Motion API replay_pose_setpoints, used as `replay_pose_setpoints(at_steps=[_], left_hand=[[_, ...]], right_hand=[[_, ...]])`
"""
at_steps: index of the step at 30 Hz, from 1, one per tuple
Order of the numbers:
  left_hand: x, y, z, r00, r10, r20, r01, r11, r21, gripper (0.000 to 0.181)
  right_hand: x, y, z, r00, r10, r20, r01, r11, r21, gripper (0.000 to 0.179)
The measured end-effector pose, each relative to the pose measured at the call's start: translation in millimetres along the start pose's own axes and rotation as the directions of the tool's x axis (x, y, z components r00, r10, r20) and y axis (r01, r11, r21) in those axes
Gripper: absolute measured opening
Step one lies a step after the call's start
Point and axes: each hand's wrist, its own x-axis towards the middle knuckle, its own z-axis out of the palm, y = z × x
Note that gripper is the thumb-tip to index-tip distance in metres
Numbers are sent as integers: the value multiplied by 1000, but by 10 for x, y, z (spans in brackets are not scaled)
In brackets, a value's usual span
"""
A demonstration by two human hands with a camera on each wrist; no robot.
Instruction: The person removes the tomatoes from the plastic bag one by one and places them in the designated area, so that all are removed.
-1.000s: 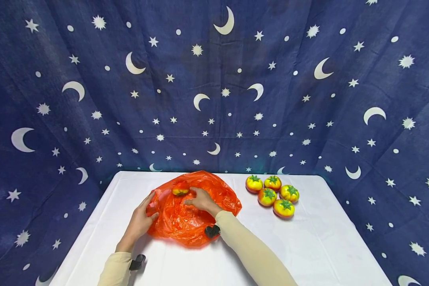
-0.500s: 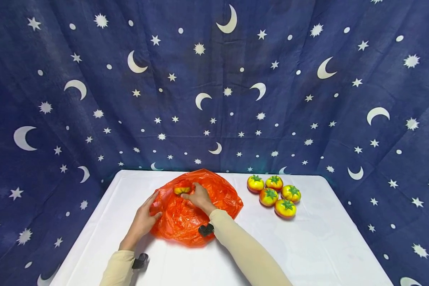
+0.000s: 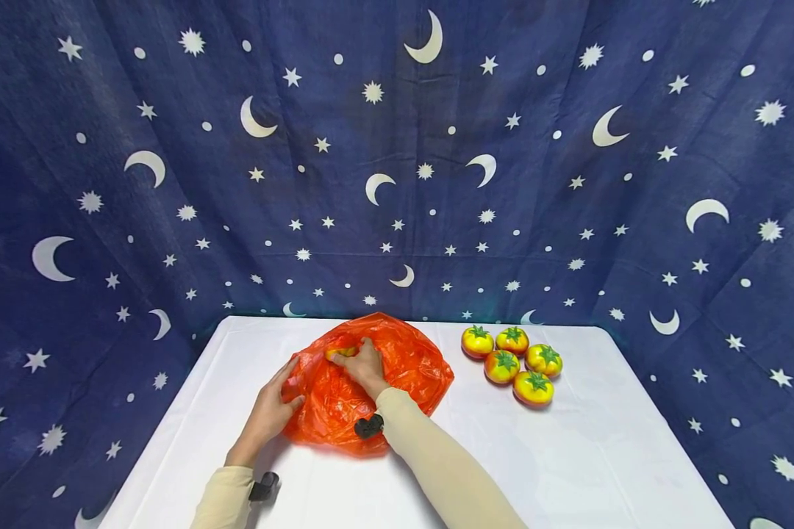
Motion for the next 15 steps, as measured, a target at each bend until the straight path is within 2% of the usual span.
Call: replay_pose_setpoints(at_steps=[9,15], left_hand=[[-20,-30,43,998,55,-32,-56,998,-1,83],[-8,-27,37,1000,19,-10,-19,1000,9,84]], right_hand=[[-2,-37,88,995,74,-62,-76,997,-20,77],[17,-45,134,993,83,-85,-82,997,13,72]])
